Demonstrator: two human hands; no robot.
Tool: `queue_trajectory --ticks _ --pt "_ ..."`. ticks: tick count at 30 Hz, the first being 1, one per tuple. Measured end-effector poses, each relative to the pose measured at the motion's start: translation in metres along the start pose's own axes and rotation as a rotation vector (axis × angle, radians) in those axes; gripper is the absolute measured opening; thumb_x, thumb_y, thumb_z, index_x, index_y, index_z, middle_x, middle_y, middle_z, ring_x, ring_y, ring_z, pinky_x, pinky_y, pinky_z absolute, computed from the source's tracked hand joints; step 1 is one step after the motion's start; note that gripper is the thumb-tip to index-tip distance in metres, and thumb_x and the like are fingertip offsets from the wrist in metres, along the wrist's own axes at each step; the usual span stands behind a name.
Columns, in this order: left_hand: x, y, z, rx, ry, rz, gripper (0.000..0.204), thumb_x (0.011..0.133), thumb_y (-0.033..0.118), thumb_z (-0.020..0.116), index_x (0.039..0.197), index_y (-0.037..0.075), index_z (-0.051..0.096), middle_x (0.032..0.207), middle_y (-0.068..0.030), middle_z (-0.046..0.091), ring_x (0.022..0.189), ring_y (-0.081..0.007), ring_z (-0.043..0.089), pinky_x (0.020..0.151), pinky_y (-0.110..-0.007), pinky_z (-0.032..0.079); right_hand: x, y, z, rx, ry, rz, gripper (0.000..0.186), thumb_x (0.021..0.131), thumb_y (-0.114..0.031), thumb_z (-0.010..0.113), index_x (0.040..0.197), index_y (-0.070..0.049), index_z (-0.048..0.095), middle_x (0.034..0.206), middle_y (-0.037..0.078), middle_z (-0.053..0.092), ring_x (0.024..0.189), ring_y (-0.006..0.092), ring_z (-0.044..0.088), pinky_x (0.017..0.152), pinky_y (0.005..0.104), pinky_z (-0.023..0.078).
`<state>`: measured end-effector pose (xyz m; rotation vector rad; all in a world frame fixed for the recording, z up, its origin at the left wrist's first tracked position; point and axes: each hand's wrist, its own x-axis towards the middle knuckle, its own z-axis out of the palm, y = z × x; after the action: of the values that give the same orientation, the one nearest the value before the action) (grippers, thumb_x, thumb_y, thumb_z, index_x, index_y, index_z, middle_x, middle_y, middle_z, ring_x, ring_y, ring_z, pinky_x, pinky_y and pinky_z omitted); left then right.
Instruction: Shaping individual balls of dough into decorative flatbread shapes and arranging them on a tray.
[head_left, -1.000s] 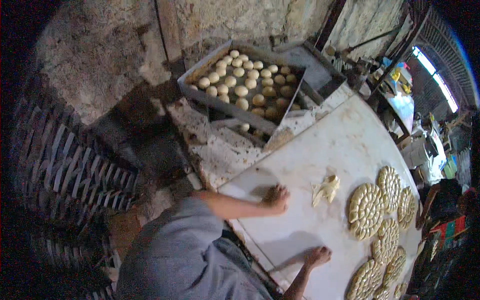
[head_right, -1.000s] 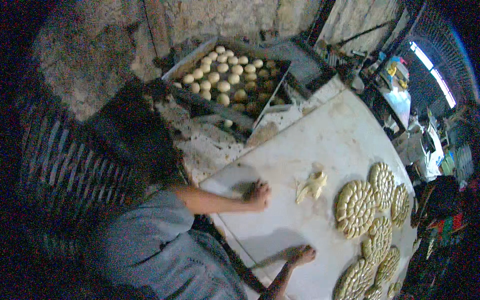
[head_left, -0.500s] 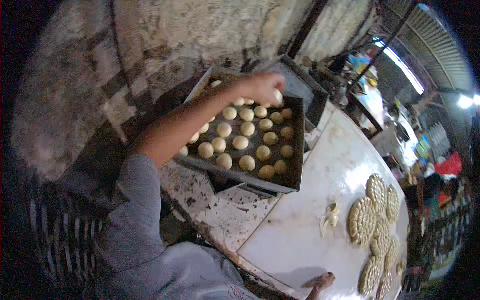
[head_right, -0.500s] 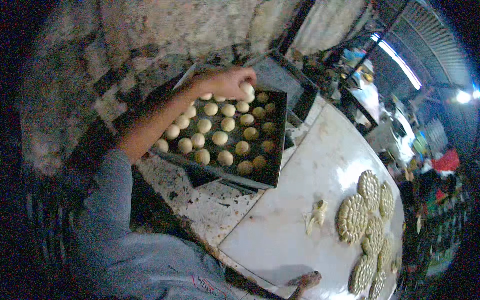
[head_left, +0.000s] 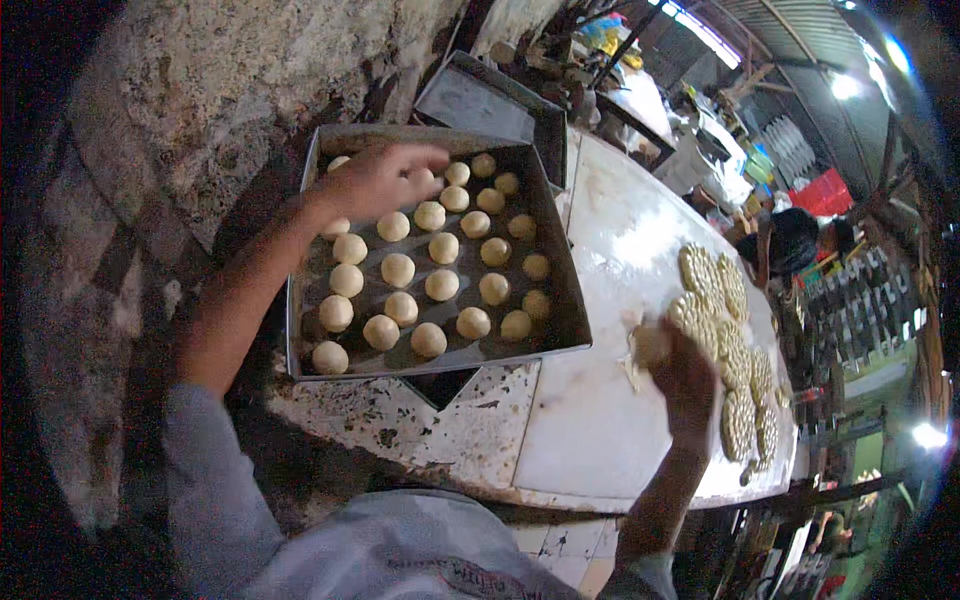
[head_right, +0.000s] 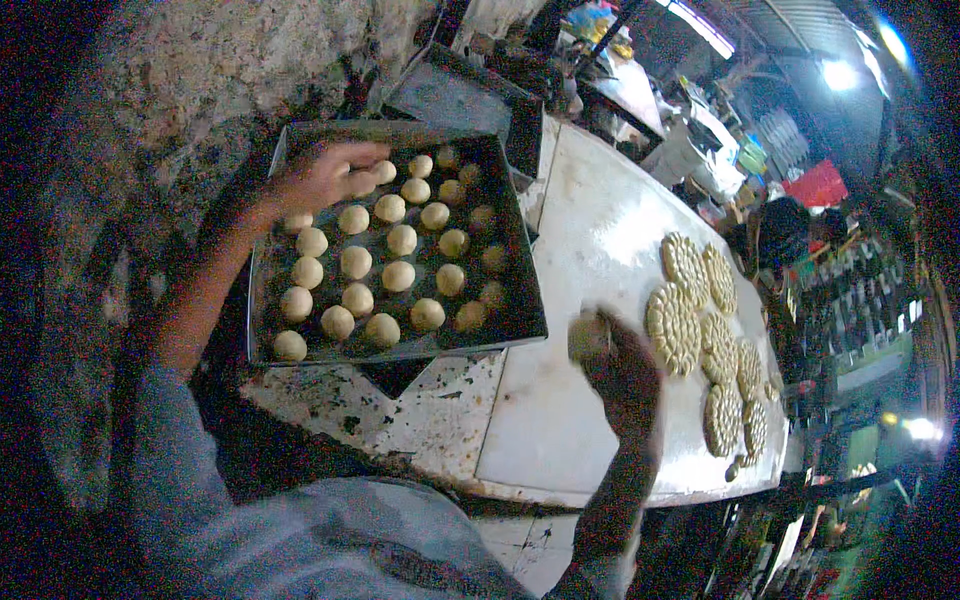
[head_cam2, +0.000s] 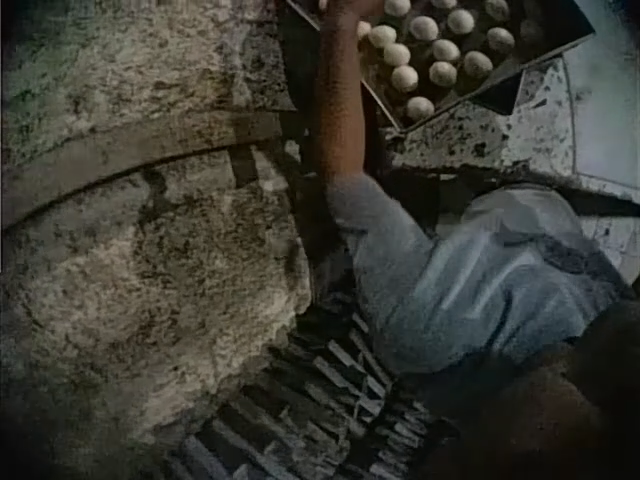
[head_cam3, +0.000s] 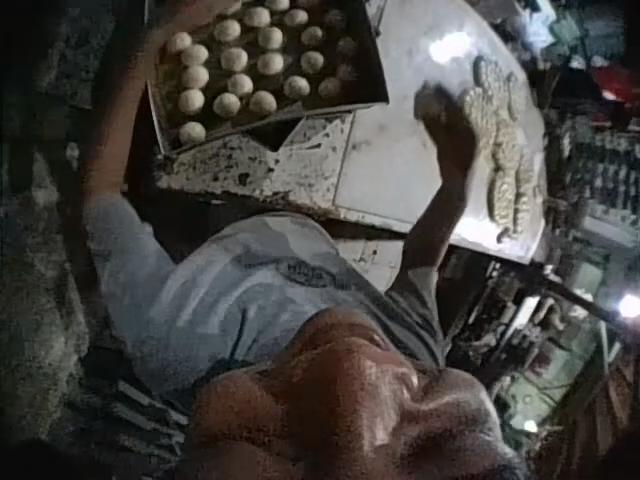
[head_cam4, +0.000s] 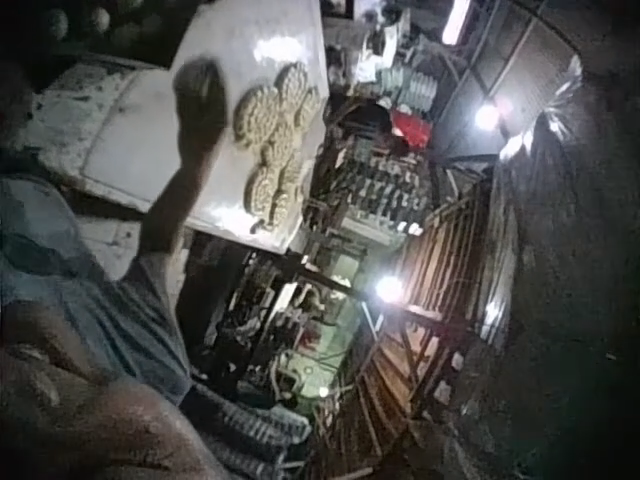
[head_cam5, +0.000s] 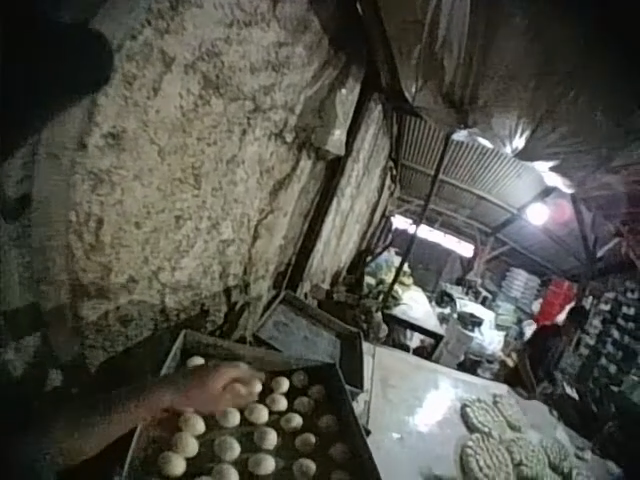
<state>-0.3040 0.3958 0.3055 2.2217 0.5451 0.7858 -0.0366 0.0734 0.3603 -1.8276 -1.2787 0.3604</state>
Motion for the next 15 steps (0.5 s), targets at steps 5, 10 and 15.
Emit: queue_trajectory --ticks 5,10,15 --pt "-0.131 0.116 -0.018 -0.365 -0.690 0.123 0.051 0.079 0.027 0.065 0.122 0.004 0.049 0.113 -0.0140 0.057 0.107 -0.0259 0.053 0.092 -0.034 0.041 0.089 -0.058 0.051 0.107 0.594 -0.474 0.045 0.079 -0.013 0.061 0.120 0.001 0.049 0.112 0.013 0.057 0.101 0.0234 0.054 0.089 0.0344 0.043" --pt "-0.189 0.106 0.056 -0.826 -0.864 0.037 0.049 0.080 0.028 0.065 0.120 0.004 0.049 0.118 -0.0141 0.054 0.112 -0.0226 0.049 0.097 -0.035 0.036 0.109 0.095 0.116 -0.459 0.222 -0.173 0.042 0.075 -0.020 0.068 0.108 0.001 0.054 0.111 0.017 0.055 0.097 0.0308 0.055 0.080 0.0368 0.045" --pt "-0.200 0.107 0.238 -1.261 -0.852 -0.101 0.040 0.082 0.026 0.063 0.115 0.005 0.054 0.116 -0.0109 0.055 0.110 -0.0193 0.050 0.095 -0.032 0.037 -0.082 0.198 0.052 -0.393 0.721 0.026 0.020 0.078 -0.008 0.063 0.098 -0.007 0.060 0.098 0.011 0.058 0.090 0.0237 0.055 0.067 0.0316 0.046"
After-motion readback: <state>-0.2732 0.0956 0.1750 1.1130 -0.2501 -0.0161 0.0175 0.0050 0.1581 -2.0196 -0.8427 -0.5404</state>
